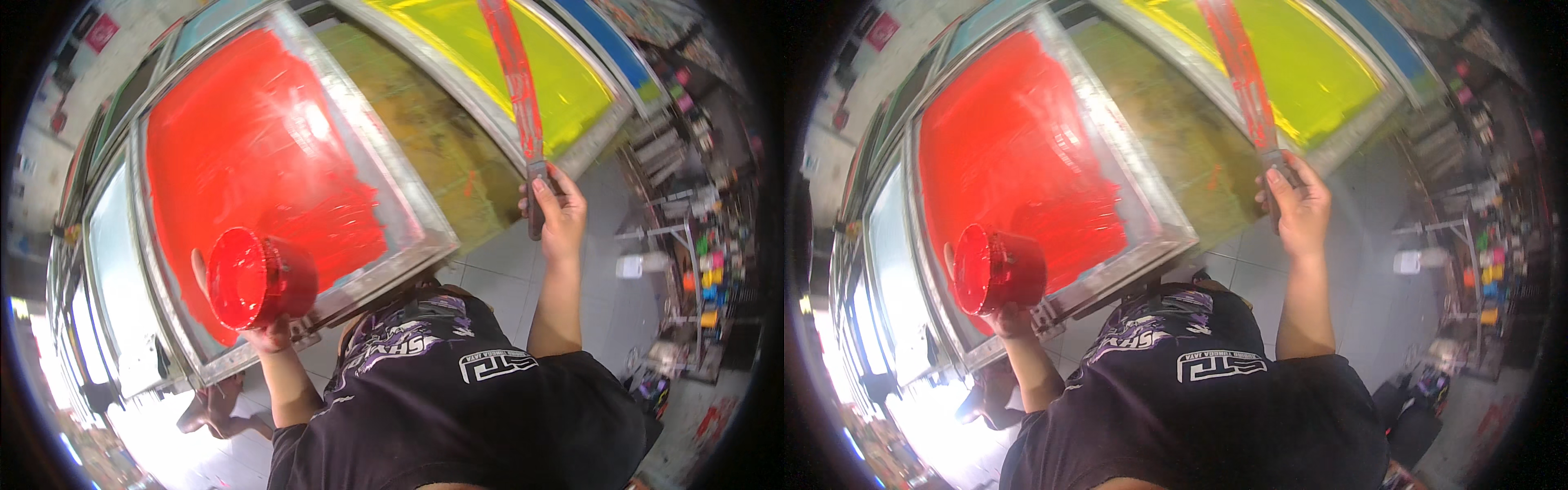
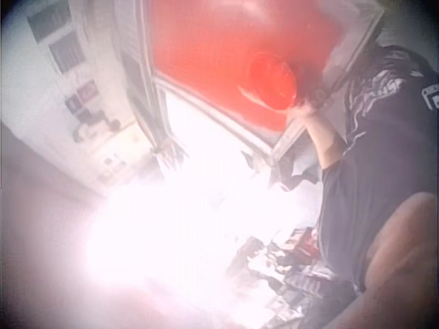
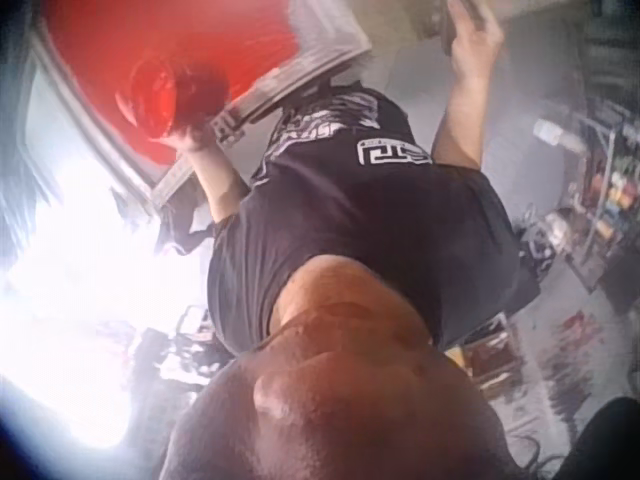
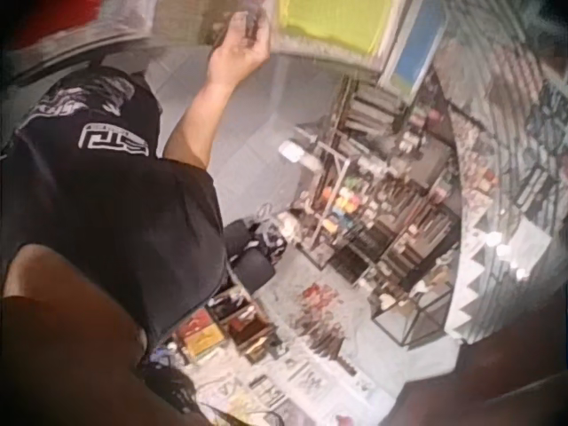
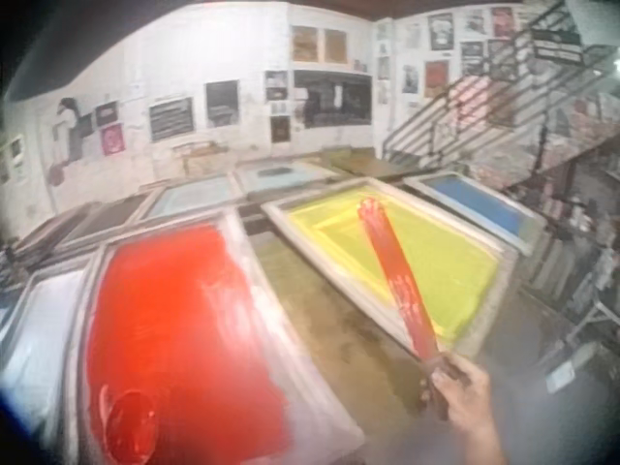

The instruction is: The person spreads red ink across a screen printing frame using a squeegee, repeatedly dipping the squeegee into a red ink container and smoothing the ink layer. The person lifts and repositions the screen frame multiple times during the process.

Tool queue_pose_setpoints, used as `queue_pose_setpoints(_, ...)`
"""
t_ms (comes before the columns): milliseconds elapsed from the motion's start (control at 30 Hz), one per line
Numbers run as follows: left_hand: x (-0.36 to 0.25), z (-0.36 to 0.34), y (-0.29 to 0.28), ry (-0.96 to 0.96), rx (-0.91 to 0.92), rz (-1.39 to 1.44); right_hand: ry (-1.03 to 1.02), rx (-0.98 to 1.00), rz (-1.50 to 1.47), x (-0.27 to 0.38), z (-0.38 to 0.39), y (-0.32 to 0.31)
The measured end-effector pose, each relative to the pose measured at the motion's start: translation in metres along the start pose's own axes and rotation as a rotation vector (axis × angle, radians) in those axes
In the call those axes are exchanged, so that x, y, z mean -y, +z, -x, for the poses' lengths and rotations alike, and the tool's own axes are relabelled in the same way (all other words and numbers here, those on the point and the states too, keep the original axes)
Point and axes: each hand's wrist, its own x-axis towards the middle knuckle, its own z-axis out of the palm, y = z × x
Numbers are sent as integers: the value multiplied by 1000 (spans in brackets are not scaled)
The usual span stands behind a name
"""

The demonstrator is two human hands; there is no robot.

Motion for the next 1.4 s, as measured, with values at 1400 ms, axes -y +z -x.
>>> queue_pose_setpoints(1400,-82,445,723,-461,1169,774,279,-1276,162,15,219,-639)
